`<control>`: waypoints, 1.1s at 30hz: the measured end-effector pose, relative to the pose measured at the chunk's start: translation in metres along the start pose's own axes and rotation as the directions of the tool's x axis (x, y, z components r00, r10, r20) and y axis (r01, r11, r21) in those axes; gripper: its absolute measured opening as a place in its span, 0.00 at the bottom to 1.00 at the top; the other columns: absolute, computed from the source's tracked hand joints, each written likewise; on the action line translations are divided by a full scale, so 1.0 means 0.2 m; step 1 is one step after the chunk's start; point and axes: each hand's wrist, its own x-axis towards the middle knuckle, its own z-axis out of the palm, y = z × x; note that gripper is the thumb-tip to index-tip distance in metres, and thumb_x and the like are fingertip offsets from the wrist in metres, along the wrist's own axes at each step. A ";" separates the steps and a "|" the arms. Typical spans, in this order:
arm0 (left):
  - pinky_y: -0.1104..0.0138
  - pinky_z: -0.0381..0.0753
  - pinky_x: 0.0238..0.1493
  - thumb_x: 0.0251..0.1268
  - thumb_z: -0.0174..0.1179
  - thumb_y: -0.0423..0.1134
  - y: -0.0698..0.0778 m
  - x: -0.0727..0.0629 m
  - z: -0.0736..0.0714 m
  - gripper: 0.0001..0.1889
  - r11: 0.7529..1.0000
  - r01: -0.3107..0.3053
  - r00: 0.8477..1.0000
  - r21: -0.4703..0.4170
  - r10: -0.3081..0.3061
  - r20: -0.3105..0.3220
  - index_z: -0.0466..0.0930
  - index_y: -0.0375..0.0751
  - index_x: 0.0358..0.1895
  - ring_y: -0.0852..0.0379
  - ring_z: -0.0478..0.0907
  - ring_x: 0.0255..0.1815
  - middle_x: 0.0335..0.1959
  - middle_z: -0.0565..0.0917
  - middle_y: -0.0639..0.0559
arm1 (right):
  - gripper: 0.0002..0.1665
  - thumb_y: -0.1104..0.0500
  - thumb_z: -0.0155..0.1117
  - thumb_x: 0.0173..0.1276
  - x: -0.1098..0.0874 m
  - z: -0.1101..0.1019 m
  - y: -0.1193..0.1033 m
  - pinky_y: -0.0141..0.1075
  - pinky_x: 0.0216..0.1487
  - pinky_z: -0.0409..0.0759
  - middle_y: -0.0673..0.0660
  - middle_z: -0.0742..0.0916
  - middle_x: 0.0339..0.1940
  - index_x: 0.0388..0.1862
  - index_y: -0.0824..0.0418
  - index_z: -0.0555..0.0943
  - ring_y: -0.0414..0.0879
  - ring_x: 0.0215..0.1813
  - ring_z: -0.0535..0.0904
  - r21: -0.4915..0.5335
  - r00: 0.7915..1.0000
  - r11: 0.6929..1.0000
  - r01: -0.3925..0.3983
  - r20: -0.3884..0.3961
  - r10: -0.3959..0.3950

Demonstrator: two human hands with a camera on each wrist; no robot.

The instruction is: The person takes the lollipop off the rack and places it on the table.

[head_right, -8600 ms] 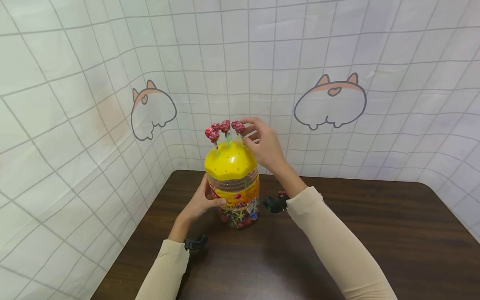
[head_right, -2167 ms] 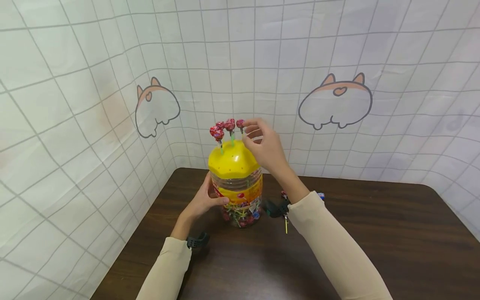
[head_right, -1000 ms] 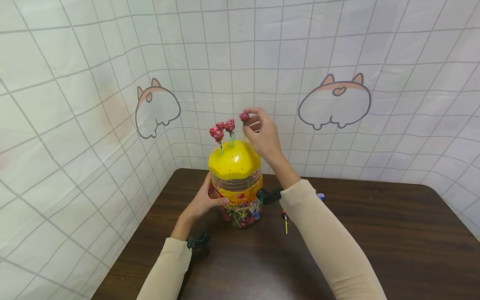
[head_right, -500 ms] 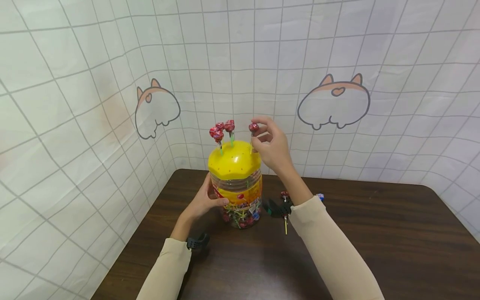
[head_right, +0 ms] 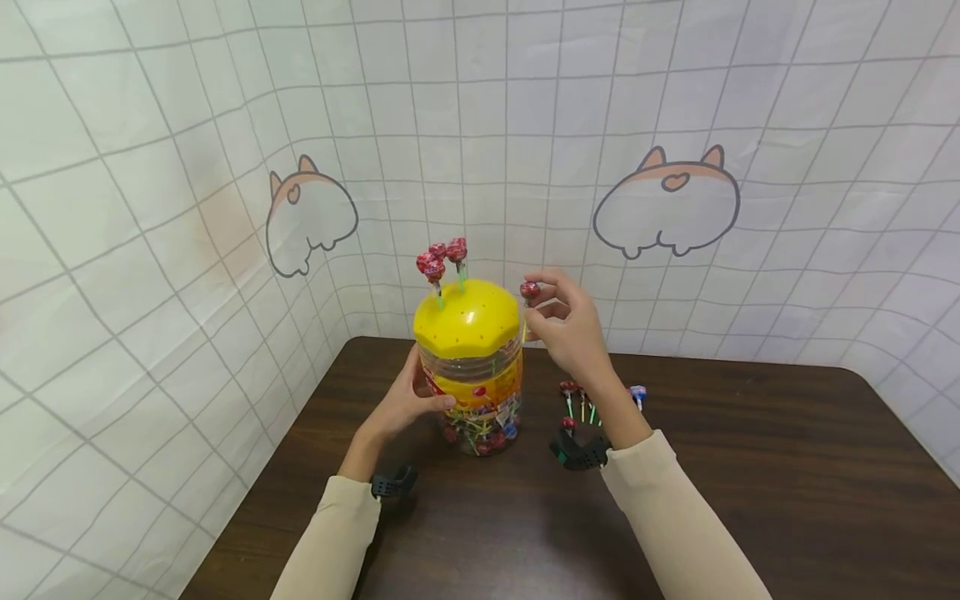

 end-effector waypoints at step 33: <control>0.43 0.74 0.70 0.62 0.74 0.42 0.00 0.01 0.01 0.53 1.000 0.013 1.000 0.028 -0.013 -0.018 0.44 0.73 0.80 0.45 0.70 0.71 0.73 0.67 0.52 | 0.26 0.73 0.62 0.70 -0.40 -0.29 0.34 0.38 0.33 0.89 0.51 0.82 0.40 0.66 0.61 0.75 0.42 0.33 0.83 -0.015 0.991 0.991 -0.130 0.017 0.130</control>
